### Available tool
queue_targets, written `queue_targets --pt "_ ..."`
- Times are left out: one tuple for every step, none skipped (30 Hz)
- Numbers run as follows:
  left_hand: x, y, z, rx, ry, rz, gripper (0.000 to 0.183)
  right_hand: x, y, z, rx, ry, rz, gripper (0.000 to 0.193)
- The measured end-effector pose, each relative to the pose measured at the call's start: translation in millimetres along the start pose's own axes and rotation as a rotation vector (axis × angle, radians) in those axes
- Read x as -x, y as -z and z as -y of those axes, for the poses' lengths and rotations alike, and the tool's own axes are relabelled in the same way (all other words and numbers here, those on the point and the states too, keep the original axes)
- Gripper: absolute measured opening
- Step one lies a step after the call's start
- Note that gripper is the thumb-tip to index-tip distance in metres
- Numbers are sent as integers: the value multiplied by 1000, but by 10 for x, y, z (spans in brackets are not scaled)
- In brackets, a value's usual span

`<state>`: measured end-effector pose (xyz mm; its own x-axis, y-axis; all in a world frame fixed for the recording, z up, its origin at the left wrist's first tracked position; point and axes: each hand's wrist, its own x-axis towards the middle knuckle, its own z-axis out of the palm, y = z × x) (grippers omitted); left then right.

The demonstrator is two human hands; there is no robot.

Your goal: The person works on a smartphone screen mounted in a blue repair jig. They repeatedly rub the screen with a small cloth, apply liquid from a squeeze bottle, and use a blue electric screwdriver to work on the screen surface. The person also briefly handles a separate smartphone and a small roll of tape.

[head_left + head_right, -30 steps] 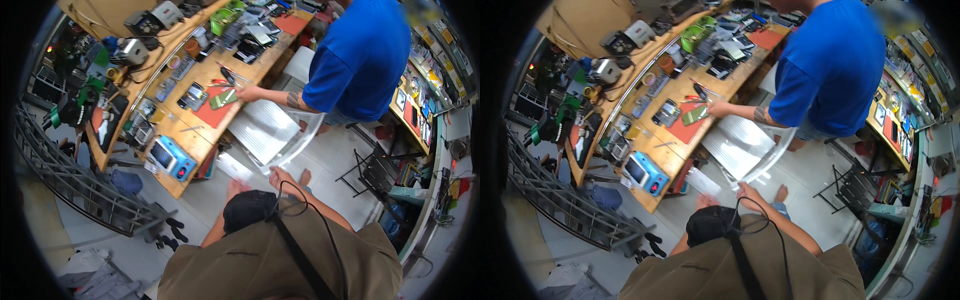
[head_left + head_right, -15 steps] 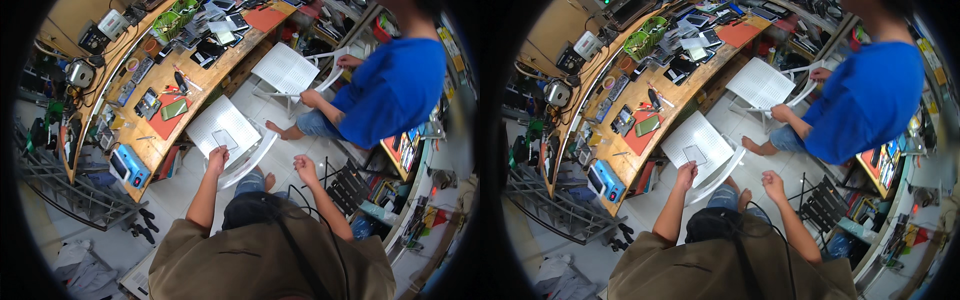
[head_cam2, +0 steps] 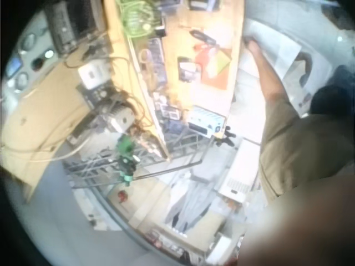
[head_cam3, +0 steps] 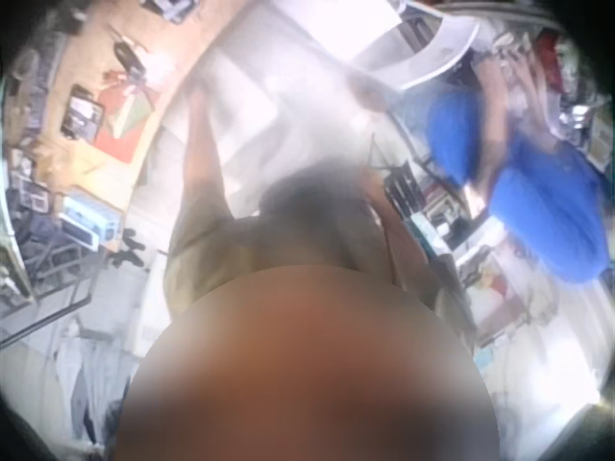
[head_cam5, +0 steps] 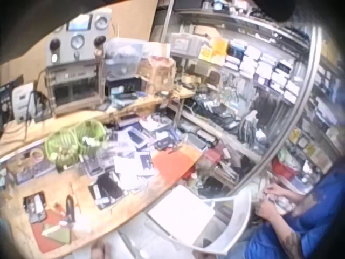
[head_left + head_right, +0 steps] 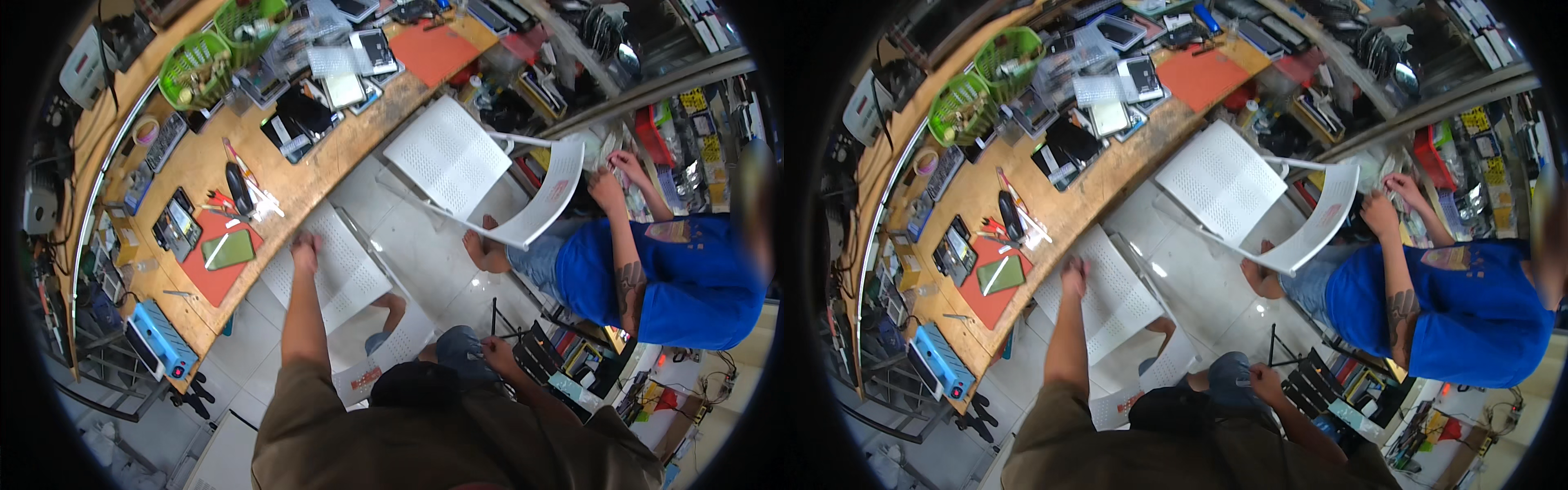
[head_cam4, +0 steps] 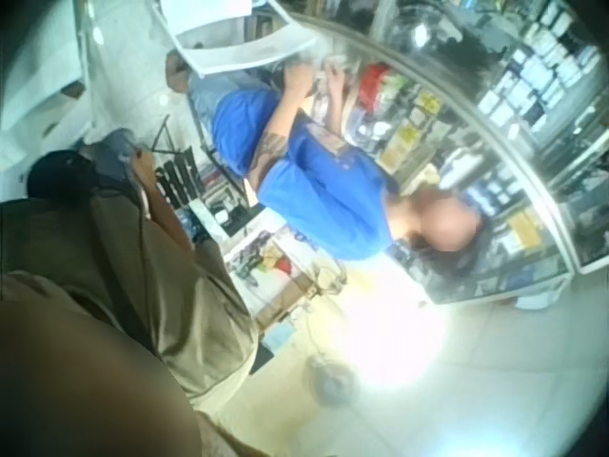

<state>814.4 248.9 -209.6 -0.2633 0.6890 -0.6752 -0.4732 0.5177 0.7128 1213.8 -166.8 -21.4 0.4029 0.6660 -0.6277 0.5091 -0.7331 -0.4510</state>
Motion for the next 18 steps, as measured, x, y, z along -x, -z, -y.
queue_targets --pt "220 104 119 -31 41 40 17 -148 6 122 69 11 -2 21" --pt "334 412 181 -168 30 93 15 -386 17 322 97 132 88 20" --pt "646 433 222 -256 143 56 16 -493 46 427 134 207 158 20" --pt "962 466 230 -209 144 112 18 -614 101 547 173 286 223 20" --pt "1209 609 197 -311 114 142 33 -804 114 678 181 347 250 19" --pt "1455 653 52 -357 221 59 48 -1032 138 813 187 396 272 18" --pt "1650 819 20 -247 213 -16 56 -1310 175 1009 196 459 303 18" --pt "1873 874 -75 -190 164 -82 55 -1574 242 1237 132 480 291 18" --pt "1994 1040 -111 -195 133 -118 51 -1836 322 1543 74 505 290 18" --pt "2104 1236 -132 -198 101 -163 48 -2044 458 2031 -14 502 268 16" --pt "2203 1323 -149 -228 88 -221 44 -2401 558 2300 -70 516 259 13" --pt "2201 1250 -137 -266 95 -232 40 -3114 573 2134 -33 534 205 10" --pt "2370 1348 -246 -258 76 -357 36 -3419 654 2655 -137 568 224 10" --pt "2530 1342 -309 -250 72 -466 35 -3672 836 3159 -231 591 219 10" --pt "2688 1282 -353 -263 48 -517 33 -3998 1029 3553 -288 617 189 11" --pt "2819 1243 -320 -277 27 -568 33 -4346 1226 3928 -317 659 152 11" --pt "2916 1247 -197 -336 -51 -570 32 -4757 1471 4272 -245 756 94 13" --pt "3030 1288 -91 -404 -122 -564 32 -5132 1665 4606 -342 776 -53 14"
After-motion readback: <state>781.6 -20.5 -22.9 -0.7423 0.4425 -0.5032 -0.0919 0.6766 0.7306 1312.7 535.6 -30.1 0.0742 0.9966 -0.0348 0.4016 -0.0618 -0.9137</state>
